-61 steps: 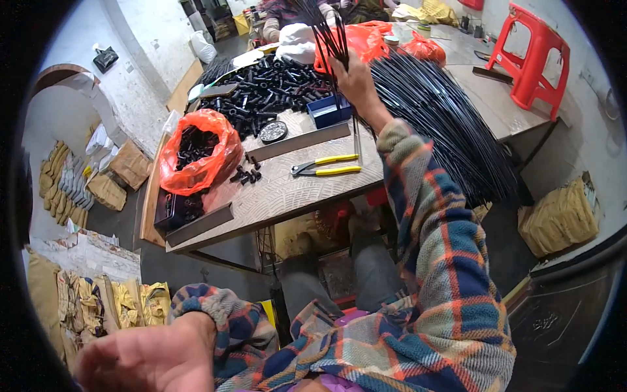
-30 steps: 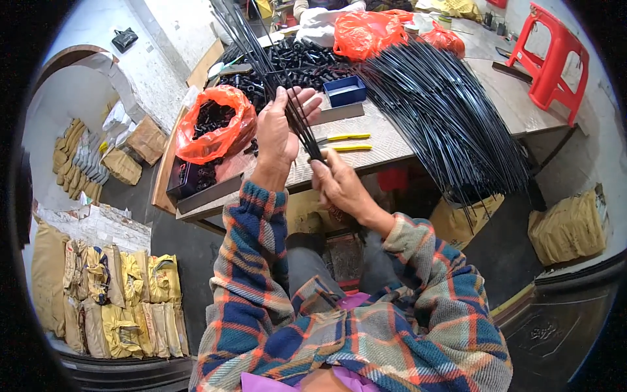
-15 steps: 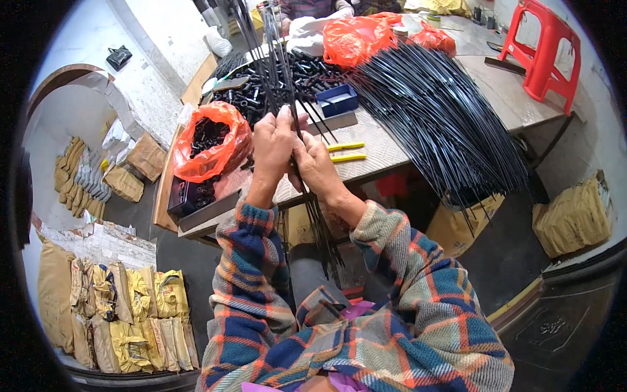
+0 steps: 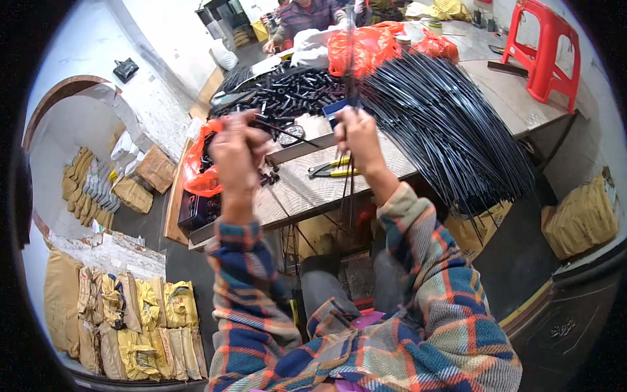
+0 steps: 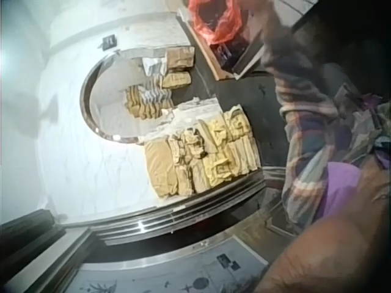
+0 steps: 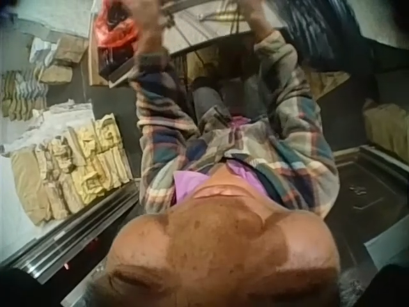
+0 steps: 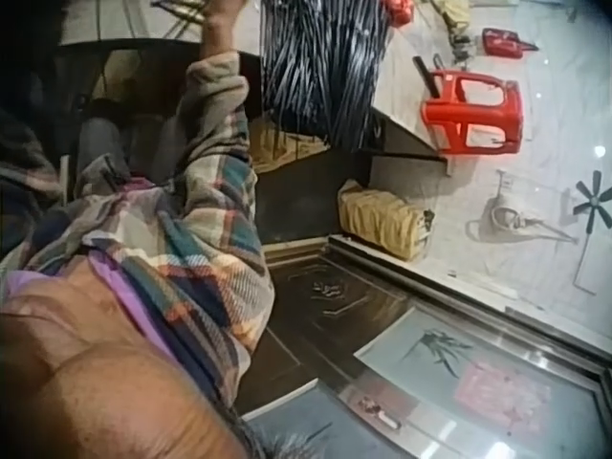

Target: Assembling bundles of black rods with metal connectors using pliers.

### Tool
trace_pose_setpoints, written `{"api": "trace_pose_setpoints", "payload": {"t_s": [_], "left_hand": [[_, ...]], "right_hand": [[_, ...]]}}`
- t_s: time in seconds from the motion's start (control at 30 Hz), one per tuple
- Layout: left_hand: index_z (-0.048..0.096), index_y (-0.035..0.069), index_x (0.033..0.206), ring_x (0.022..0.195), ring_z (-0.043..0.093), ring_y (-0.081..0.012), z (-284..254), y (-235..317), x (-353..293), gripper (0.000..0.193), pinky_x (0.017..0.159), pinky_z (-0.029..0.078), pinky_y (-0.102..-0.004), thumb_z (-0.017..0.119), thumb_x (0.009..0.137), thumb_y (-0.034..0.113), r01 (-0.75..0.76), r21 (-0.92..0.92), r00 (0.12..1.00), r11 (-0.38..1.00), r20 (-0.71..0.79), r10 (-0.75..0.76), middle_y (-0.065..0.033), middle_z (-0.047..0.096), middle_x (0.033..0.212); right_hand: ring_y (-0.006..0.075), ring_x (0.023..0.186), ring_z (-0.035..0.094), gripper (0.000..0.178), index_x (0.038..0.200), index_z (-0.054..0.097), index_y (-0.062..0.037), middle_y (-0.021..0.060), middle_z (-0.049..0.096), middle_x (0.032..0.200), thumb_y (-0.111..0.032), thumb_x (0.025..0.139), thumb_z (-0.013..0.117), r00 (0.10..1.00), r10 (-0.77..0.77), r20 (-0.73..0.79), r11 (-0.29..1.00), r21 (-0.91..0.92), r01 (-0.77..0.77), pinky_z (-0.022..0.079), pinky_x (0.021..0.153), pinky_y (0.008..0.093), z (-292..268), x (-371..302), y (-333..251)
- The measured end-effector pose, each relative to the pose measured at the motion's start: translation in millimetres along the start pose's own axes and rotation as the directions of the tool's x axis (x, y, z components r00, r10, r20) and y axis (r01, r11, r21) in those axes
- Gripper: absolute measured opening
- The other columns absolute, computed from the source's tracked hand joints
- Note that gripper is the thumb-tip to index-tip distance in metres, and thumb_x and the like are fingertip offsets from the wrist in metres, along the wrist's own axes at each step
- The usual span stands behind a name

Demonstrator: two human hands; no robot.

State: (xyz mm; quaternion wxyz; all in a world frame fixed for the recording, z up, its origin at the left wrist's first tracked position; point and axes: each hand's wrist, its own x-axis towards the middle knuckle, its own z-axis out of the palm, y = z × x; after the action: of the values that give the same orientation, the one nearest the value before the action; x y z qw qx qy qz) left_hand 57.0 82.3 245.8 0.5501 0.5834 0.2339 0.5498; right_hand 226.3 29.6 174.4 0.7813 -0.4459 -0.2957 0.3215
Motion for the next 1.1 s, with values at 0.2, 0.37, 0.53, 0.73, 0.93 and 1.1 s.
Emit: {"api": "trace_pose_setpoints", "payload": {"t_s": [0.2,0.37,0.53,0.73,0.93,1.1], "left_hand": [[0.053,-0.003,0.099,0.037,0.027,-0.0044,-15,-1,9,0.046,0.033,0.023,-0.0206,0.035,0.094,0.039,0.137,-0.199,0.976,0.970,0.192,-0.099,0.0053,0.034,0.047],[0.058,0.001,0.092,0.038,0.030,-0.0021,13,-46,-4,0.032,0.035,0.024,-0.0181,0.047,0.091,0.031,0.290,-0.262,0.941,0.920,0.253,-0.225,0.0049,0.040,0.050],[0.060,0.002,0.088,0.049,0.040,-0.0034,31,-63,-3,0.030,0.042,0.032,-0.0172,0.050,0.090,0.030,0.291,-0.328,0.956,0.899,0.141,-0.258,0.0036,0.049,0.060],[0.059,0.003,0.084,0.050,0.054,-0.0132,34,-70,-1,0.027,0.043,0.045,-0.0248,0.049,0.090,0.028,0.245,-0.530,0.969,0.812,0.151,-0.194,-0.0052,0.059,0.066],[0.060,0.000,0.075,0.058,0.056,-0.0085,33,-58,-3,0.010,0.054,0.045,-0.0213,0.057,0.083,0.005,0.099,-0.375,0.995,0.922,0.043,-0.090,-0.0036,0.061,0.068],[0.058,-0.002,0.068,0.052,0.057,-0.0106,28,-52,-1,0.020,0.048,0.046,-0.0227,0.053,0.085,0.007,0.028,-0.213,1.000,0.977,0.014,-0.026,-0.0084,0.062,0.066]], "right_hand": [[0.0038,0.031,0.032,0.033,0.080,0.054,-0.0006,-0.0004,0.046,0.050,-0.030,0.092,0.044,0.958,0.058,0.280,0.990,0.109,-0.092,0.023,0.030,0.0179,-24,13,-10],[0.0041,0.032,0.038,0.030,0.090,0.055,0.0008,0.0048,0.055,0.055,-0.026,0.094,0.042,0.934,-0.010,0.358,1.000,-0.023,0.019,0.027,0.031,0.0170,1,-1,-16],[0.0084,0.036,0.047,0.027,0.089,0.048,-0.0014,0.0073,0.056,0.057,-0.026,0.095,0.038,0.842,0.119,0.526,0.981,-0.192,-0.018,0.035,0.034,0.0180,12,-13,-32],[0.0114,0.044,0.055,0.025,0.085,0.053,0.0020,0.0066,0.057,0.058,-0.022,0.090,0.048,0.825,0.165,0.540,0.873,-0.470,0.133,0.042,0.039,0.0251,20,-11,-24],[0.0120,0.049,0.051,0.023,0.102,0.048,0.0028,0.0072,0.055,0.060,-0.012,0.086,0.052,0.848,-0.143,0.510,0.655,-0.593,0.467,0.042,0.046,0.0269,24,-24,-4],[0.0062,0.064,0.053,0.016,0.101,0.049,0.0012,0.0023,0.055,0.081,-0.012,0.091,0.046,0.856,-0.113,0.505,0.920,-0.273,0.283,0.045,0.054,0.0223,28,-34,-6]]}}
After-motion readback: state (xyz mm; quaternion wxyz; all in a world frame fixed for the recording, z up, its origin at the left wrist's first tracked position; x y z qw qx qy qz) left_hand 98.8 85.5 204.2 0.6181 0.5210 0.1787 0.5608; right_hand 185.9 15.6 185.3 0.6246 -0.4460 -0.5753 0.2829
